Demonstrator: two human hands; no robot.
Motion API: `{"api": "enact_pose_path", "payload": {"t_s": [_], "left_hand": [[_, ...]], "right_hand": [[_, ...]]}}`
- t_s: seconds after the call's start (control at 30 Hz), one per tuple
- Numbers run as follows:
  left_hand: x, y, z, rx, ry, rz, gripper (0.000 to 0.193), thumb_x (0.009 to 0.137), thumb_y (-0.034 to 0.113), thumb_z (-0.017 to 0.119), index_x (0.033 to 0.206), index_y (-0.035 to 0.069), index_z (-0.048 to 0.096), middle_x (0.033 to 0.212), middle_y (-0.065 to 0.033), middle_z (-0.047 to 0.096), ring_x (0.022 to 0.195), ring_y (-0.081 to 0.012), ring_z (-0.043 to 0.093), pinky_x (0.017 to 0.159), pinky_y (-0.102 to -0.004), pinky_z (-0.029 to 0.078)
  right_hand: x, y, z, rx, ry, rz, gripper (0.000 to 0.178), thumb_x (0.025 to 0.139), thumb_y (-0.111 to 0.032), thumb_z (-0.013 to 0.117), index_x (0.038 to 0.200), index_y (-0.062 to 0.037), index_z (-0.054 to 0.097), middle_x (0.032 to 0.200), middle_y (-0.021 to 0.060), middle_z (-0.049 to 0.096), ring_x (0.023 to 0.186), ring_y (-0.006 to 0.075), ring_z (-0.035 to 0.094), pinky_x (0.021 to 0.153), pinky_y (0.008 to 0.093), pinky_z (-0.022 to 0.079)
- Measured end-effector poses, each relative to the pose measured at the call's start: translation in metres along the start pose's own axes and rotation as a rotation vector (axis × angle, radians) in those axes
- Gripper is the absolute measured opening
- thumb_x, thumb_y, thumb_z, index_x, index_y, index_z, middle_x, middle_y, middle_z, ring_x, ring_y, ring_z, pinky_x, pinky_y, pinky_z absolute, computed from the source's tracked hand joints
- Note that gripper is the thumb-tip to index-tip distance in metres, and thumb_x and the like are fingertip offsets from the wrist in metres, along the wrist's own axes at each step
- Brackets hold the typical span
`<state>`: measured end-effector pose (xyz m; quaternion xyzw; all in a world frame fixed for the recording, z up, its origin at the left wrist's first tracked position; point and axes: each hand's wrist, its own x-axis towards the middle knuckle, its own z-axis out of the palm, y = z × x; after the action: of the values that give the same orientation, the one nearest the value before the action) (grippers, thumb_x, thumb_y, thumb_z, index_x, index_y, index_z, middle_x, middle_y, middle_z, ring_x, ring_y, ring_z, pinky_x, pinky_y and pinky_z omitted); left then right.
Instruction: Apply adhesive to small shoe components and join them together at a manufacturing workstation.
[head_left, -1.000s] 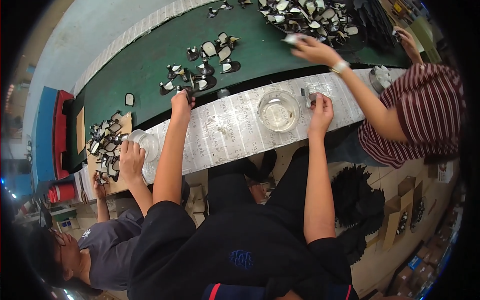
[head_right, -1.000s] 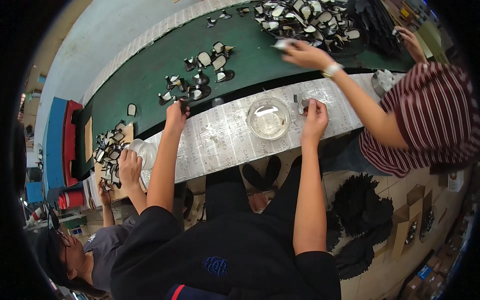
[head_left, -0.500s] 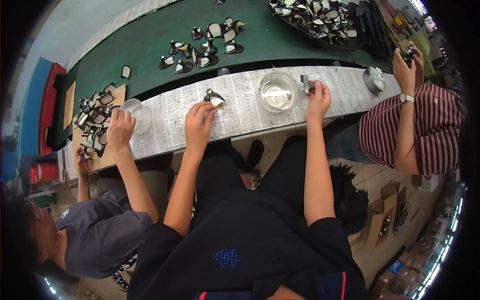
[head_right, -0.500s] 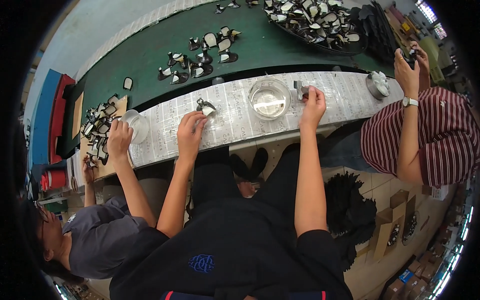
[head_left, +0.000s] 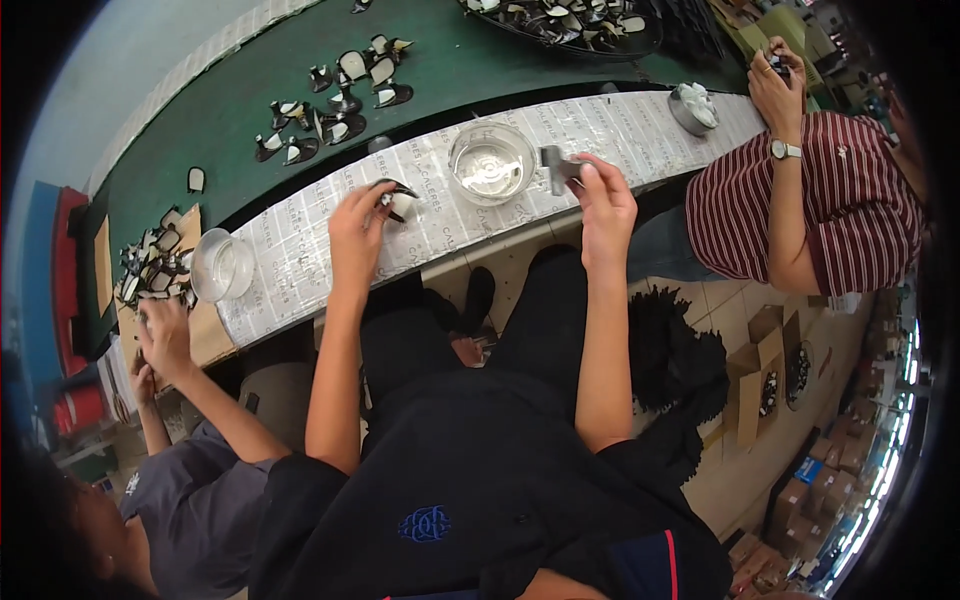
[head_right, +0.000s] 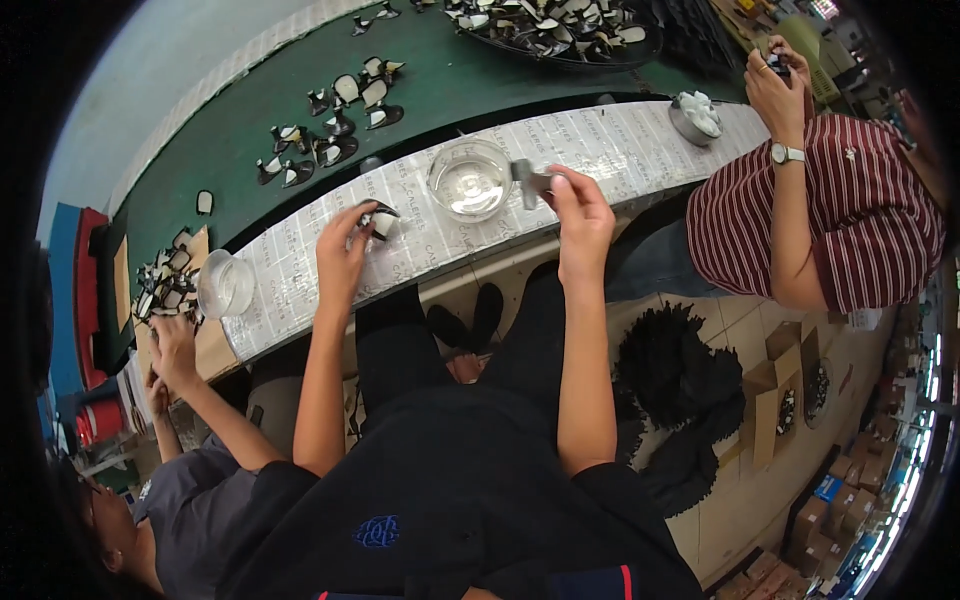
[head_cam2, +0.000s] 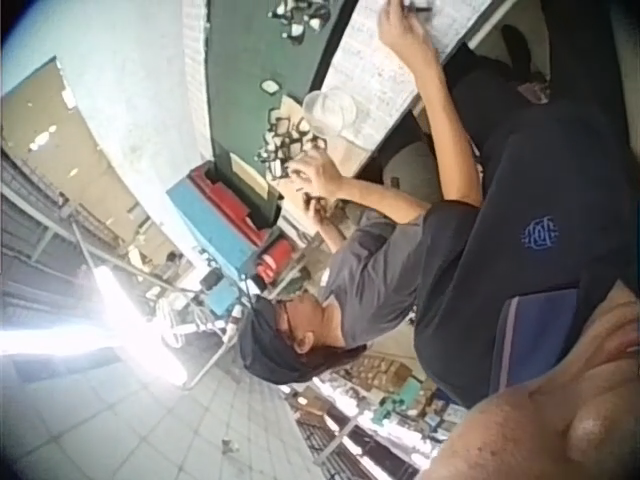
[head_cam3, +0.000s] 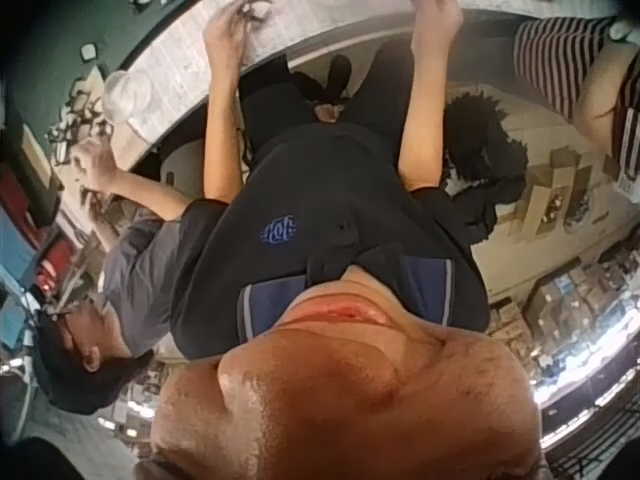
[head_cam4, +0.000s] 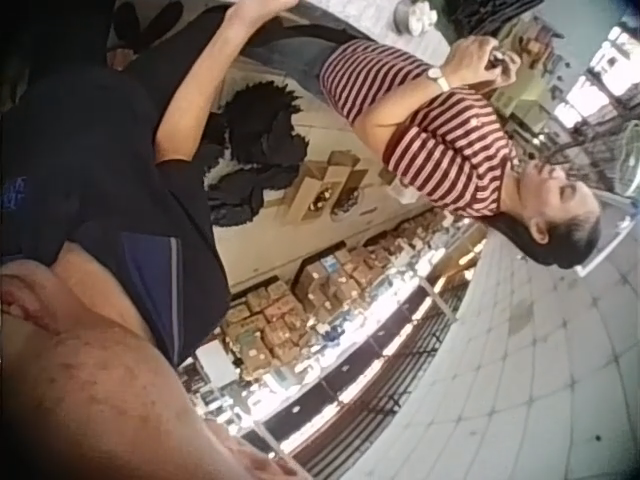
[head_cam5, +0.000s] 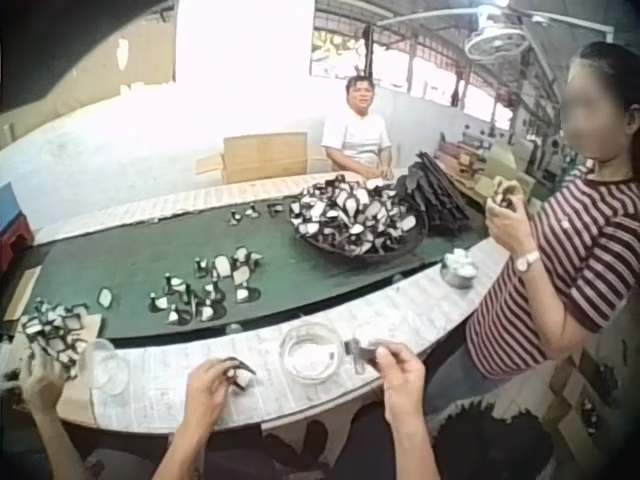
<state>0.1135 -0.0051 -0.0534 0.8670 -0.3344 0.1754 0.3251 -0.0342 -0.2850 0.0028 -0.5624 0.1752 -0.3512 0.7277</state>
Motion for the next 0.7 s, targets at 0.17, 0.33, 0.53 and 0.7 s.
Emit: {"api": "enact_pose_path", "payload": {"t_s": [0.17, 0.33, 0.53, 0.7], "left_hand": [[-0.024, 0.038, 0.001, -0.602, 0.020, -0.490, 0.029, 0.083, 0.004, 0.075, 0.112, 0.005, 0.069, 0.092, -0.0033, 0.067, 0.075, -0.0102, 0.060, 0.065, -0.0226, 0.047], [-0.034, 0.030, -0.002, -1.094, 0.107, -0.781, 0.037, 0.092, 0.003, 0.066, 0.127, -0.003, 0.056, 0.098, -0.0078, 0.066, 0.079, -0.0113, 0.064, 0.069, -0.0224, 0.052], [-0.043, 0.013, -0.008, -1.118, 0.082, -0.862, 0.032, 0.094, 0.005, 0.064, 0.123, -0.004, 0.055, 0.104, -0.0097, 0.066, 0.087, -0.0157, 0.067, 0.077, -0.0257, 0.054], [-0.040, 0.031, -0.018, -1.364, 0.107, -0.914, 0.019, 0.094, 0.007, 0.064, 0.110, 0.000, 0.055, 0.111, -0.0130, 0.065, 0.106, -0.0236, 0.066, 0.090, -0.0331, 0.054]], "right_hand": [[0.009, -0.008, 0.024, -0.265, -0.145, 0.005, 0.019, 0.095, -0.010, 0.064, 0.109, 0.0025, 0.065, 0.103, 0.0081, 0.067, 0.086, 0.0108, 0.064, 0.078, 0.0260, 0.053], [0.018, -0.001, 0.036, -0.625, -0.226, -0.204, 0.016, 0.089, -0.005, 0.067, 0.103, 0.0032, 0.067, 0.101, 0.0095, 0.066, 0.083, 0.0149, 0.065, 0.072, 0.0258, 0.054], [0.008, -0.010, 0.042, -0.589, -0.217, -0.223, 0.016, 0.091, -0.004, 0.066, 0.105, 0.0051, 0.066, 0.106, 0.0089, 0.064, 0.087, 0.0120, 0.064, 0.075, 0.0246, 0.055], [-0.036, -0.026, 0.054, -0.219, -0.216, -0.014, 0.016, 0.089, 0.002, 0.066, 0.105, 0.0055, 0.063, 0.110, 0.0100, 0.061, 0.091, 0.0128, 0.062, 0.076, 0.0251, 0.054]]}}
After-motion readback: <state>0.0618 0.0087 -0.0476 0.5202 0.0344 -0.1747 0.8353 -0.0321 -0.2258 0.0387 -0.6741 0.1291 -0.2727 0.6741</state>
